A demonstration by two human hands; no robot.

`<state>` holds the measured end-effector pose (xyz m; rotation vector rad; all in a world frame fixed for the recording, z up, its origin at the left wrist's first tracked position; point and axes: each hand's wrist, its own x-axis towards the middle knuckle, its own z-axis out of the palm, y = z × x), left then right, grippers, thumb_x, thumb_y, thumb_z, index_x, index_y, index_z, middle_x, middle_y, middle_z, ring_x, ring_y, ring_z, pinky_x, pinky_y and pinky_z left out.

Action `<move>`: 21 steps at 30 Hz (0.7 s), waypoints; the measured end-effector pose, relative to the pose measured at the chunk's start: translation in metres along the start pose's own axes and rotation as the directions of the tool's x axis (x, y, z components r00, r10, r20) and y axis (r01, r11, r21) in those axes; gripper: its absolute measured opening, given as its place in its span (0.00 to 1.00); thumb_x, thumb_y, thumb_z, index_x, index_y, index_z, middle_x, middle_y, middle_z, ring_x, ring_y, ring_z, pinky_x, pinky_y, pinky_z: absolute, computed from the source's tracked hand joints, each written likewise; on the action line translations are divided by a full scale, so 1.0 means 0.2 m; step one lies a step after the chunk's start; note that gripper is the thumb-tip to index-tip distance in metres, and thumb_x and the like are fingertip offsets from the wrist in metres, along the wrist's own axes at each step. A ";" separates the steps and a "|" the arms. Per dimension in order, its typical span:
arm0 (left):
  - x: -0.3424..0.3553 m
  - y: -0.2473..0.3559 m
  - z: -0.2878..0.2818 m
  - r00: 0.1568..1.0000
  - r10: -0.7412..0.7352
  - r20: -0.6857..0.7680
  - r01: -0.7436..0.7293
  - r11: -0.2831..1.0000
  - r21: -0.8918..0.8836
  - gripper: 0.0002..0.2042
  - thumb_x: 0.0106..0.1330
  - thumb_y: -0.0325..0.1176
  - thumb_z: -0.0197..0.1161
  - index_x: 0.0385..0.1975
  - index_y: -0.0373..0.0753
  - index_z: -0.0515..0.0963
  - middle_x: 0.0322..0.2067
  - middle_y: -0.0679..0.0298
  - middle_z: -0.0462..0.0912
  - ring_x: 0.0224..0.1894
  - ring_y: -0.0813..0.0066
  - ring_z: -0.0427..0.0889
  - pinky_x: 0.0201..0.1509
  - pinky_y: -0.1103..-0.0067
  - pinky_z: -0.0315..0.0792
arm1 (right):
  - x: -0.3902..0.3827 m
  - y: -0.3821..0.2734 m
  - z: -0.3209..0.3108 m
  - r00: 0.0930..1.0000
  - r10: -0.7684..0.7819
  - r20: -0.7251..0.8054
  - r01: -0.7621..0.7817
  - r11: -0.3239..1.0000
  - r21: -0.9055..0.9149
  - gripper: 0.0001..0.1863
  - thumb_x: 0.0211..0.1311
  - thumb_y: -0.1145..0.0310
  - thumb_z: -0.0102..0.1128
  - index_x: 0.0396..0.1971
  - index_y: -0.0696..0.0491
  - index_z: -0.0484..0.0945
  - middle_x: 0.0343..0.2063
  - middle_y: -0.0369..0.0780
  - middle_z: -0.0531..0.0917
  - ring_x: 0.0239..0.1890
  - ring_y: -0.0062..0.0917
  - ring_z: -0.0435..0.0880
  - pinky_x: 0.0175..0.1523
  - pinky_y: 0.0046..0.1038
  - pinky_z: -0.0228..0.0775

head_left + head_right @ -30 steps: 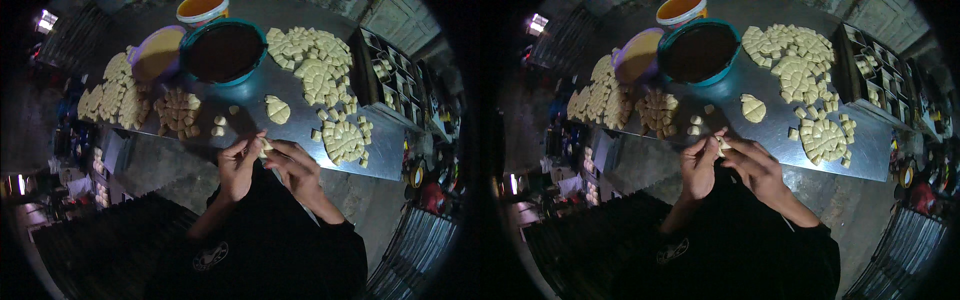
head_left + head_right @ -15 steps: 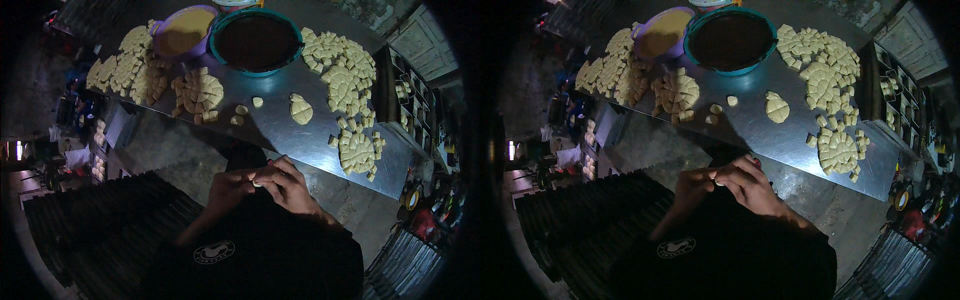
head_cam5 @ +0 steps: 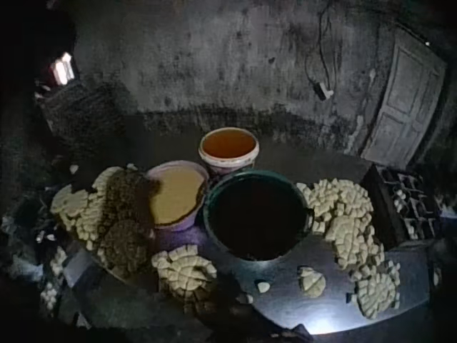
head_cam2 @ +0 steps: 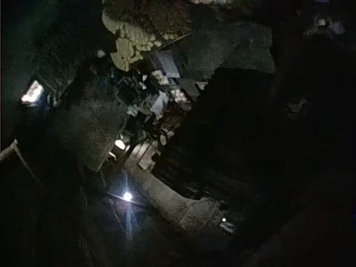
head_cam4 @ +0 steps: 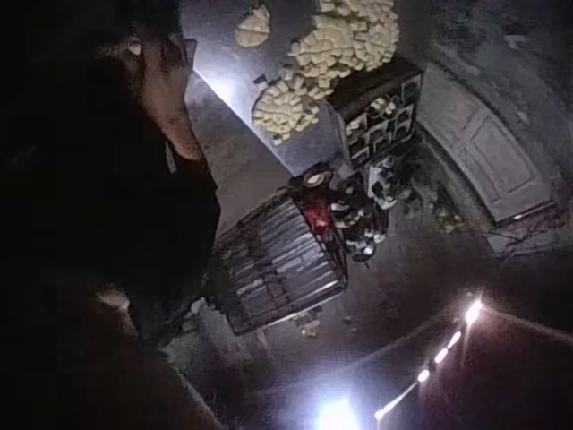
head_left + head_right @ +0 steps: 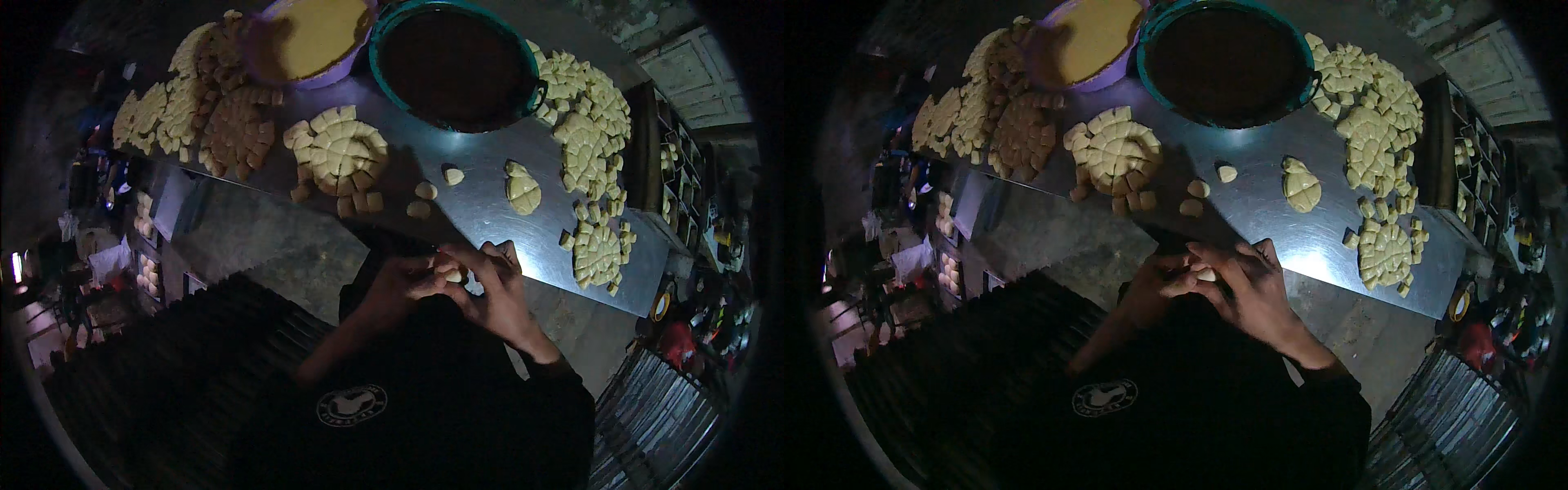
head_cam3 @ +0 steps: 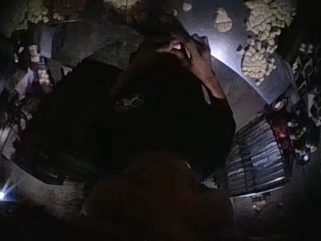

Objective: The person prepares bread dough by hand, repeatedly taking portions of dough, dipping them into containers of liquid ingredients, folding the dough to incorporate the fillings, and placing the finished pieces onto trays.

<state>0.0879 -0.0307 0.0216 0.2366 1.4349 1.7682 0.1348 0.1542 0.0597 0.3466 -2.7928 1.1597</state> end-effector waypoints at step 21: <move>0.70 -0.14 -0.58 0.822 0.069 0.565 -0.564 0.235 0.792 0.40 0.49 0.37 0.71 0.63 0.34 0.59 0.57 0.51 0.66 0.59 0.51 0.66 0.64 0.64 0.63 | 0.22 0.37 0.48 0.934 0.308 -0.183 -0.309 0.951 0.023 0.16 0.49 0.80 0.60 0.41 0.56 0.78 0.37 0.45 0.83 0.40 0.39 0.81 0.43 0.33 0.74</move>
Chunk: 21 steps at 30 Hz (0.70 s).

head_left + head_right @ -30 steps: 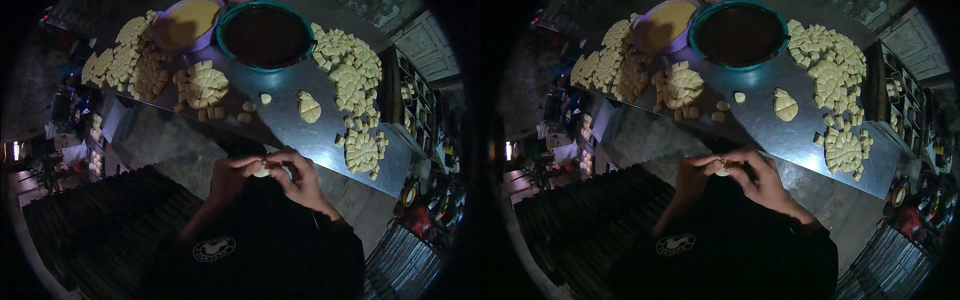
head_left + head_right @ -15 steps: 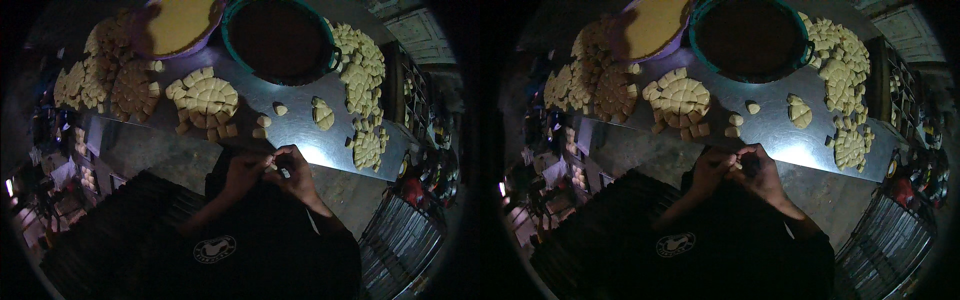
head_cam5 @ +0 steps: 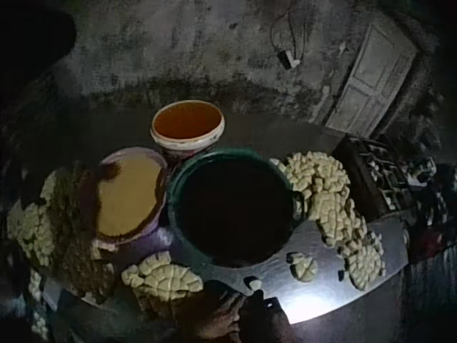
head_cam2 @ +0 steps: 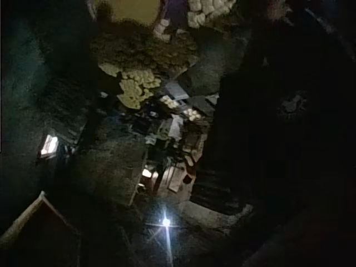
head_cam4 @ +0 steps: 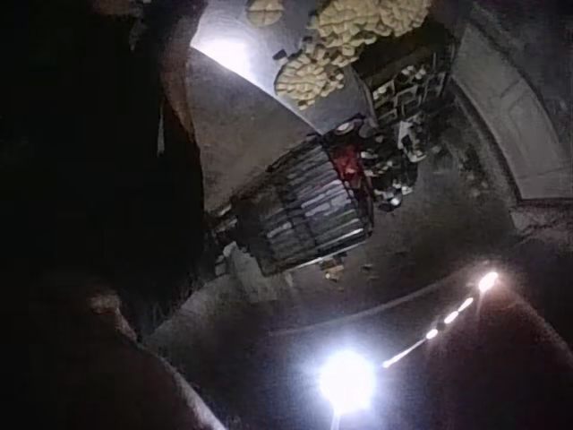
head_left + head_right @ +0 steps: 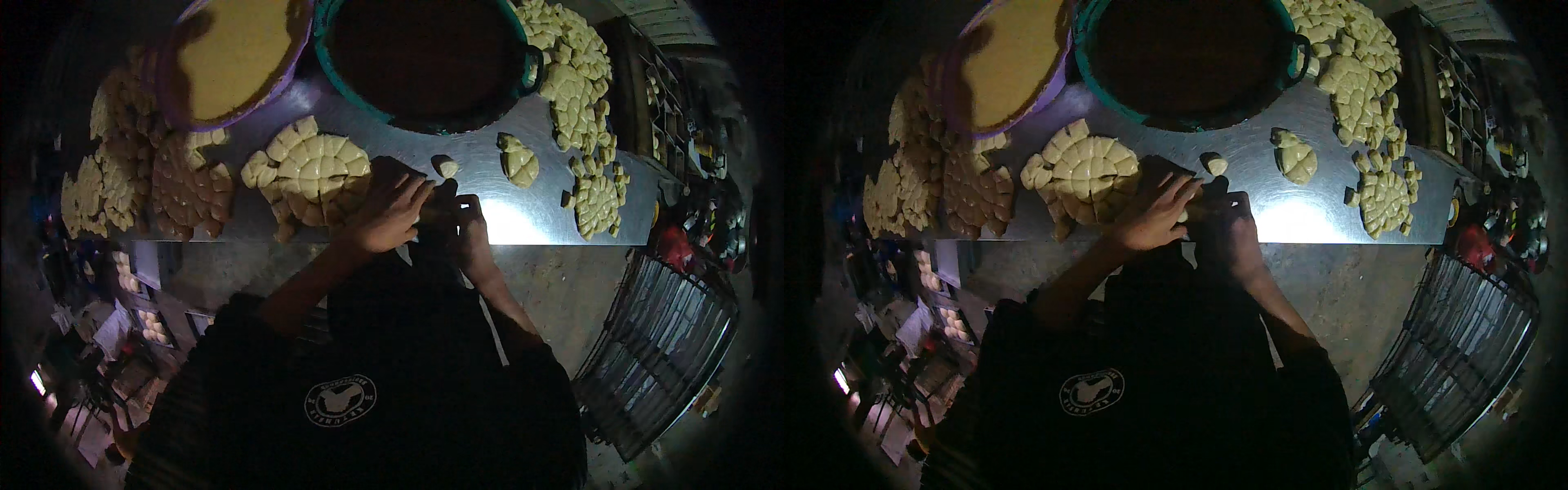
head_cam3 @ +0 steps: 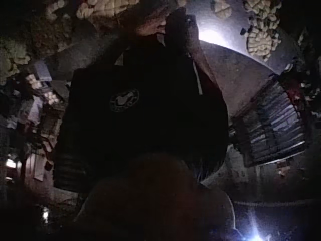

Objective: The person prepares bread dough by hand, repeatedly taking portions of dough, dipping them into containers of liquid ingredients, folding the dough to incorporate the fillings, and placing the finished pieces onto trays.

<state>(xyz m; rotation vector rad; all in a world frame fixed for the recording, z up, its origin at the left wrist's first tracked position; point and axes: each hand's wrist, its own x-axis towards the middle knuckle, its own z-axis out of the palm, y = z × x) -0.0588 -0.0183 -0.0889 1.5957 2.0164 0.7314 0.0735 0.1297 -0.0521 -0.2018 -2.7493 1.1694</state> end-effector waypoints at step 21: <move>0.12 0.51 0.03 0.845 -0.404 -0.350 0.344 0.912 -0.222 0.19 0.64 0.31 0.61 0.55 0.41 0.72 0.50 0.54 0.75 0.54 0.59 0.74 0.57 0.68 0.68 | -0.11 0.24 -0.43 0.966 0.048 -0.253 0.089 0.858 0.505 0.18 0.50 0.75 0.71 0.43 0.55 0.80 0.39 0.43 0.77 0.42 0.31 0.79 0.45 0.26 0.73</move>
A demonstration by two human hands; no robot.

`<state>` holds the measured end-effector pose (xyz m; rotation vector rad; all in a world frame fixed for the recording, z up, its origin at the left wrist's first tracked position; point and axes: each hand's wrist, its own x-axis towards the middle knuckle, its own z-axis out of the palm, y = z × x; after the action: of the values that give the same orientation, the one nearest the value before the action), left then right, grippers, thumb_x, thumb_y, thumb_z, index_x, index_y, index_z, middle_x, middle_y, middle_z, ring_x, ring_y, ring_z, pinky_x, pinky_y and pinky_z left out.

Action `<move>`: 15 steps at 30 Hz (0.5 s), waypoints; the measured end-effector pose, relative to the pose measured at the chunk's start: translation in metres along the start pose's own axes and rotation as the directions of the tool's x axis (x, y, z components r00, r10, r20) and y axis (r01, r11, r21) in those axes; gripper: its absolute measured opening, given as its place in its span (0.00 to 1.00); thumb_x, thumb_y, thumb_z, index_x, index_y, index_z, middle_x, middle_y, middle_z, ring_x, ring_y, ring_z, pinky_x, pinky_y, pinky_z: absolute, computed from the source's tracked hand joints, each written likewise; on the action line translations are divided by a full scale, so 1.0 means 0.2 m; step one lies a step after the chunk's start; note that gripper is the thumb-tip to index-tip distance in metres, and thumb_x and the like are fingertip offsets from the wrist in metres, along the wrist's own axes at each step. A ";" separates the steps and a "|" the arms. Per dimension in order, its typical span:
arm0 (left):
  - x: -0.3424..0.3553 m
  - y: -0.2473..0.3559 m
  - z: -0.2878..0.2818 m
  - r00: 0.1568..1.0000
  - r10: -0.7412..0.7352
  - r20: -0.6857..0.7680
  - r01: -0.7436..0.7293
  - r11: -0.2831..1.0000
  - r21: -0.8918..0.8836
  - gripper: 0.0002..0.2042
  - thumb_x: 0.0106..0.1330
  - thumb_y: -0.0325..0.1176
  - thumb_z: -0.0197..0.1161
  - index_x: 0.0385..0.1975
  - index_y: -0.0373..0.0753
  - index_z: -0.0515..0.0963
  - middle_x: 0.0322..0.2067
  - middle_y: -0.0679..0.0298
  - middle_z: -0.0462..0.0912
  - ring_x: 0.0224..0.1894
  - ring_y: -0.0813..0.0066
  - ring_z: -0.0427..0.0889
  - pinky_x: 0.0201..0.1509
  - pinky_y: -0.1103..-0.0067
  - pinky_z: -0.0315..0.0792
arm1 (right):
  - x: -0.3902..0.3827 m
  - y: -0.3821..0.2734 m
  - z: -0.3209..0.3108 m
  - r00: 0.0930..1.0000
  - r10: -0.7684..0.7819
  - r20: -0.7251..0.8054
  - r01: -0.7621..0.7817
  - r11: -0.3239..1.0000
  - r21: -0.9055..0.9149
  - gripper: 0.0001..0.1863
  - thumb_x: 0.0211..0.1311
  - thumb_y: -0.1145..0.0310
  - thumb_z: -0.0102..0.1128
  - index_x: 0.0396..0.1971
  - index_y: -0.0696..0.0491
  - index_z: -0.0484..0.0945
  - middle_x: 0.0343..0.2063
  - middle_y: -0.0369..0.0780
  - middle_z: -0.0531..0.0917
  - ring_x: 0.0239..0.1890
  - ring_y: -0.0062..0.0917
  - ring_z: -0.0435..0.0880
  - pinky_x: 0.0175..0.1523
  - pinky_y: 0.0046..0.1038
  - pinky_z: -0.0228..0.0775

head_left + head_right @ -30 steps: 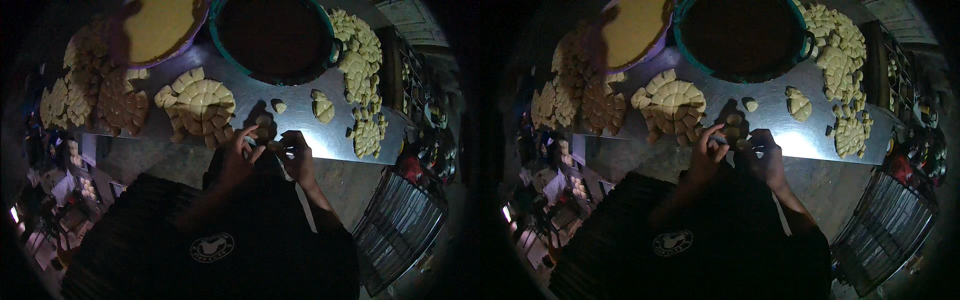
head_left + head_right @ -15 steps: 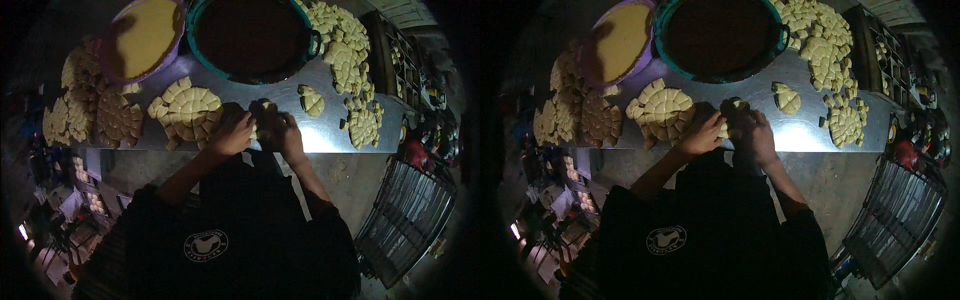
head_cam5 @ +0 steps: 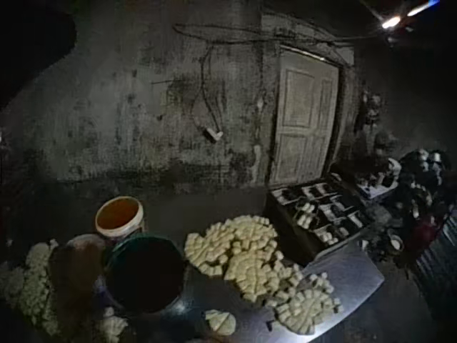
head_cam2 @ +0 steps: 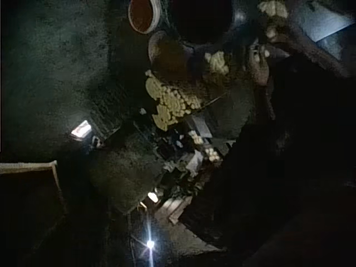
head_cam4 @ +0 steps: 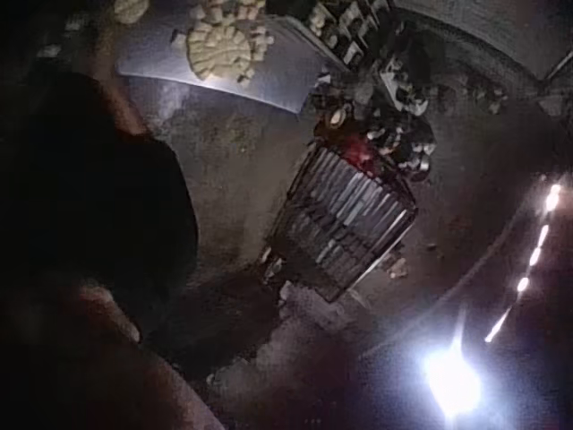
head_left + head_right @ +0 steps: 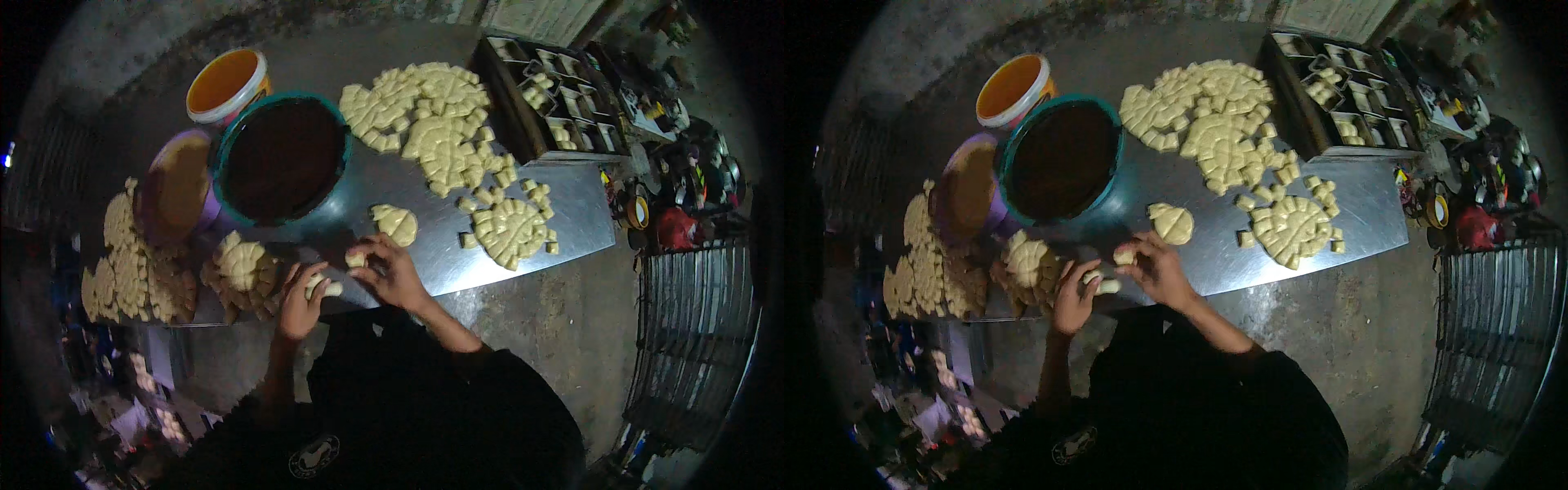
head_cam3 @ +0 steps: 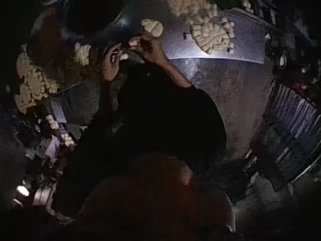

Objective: The person prepares bread dough by hand, repeatedly taking portions of dough, dipping them into containers of liquid ingredients, folding the dough to incorporate the fillings, and placing the finished pieces onto trays.

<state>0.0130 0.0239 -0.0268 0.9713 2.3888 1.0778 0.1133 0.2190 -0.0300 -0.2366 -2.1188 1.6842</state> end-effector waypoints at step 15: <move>0.02 0.82 0.18 0.731 0.455 -0.508 -0.542 0.840 -0.026 0.24 0.69 0.53 0.52 0.49 0.36 0.74 0.48 0.56 0.76 0.52 0.58 0.74 0.61 0.63 0.63 | -0.17 -0.39 -0.30 0.980 0.187 -0.067 -0.111 0.797 0.594 0.14 0.51 0.83 0.67 0.40 0.62 0.80 0.38 0.43 0.84 0.39 0.22 0.82 0.47 0.22 0.75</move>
<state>0.1035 0.1231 0.0735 1.4814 2.3820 1.8992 0.1785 0.2400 0.0481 -0.3112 -1.4183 2.2627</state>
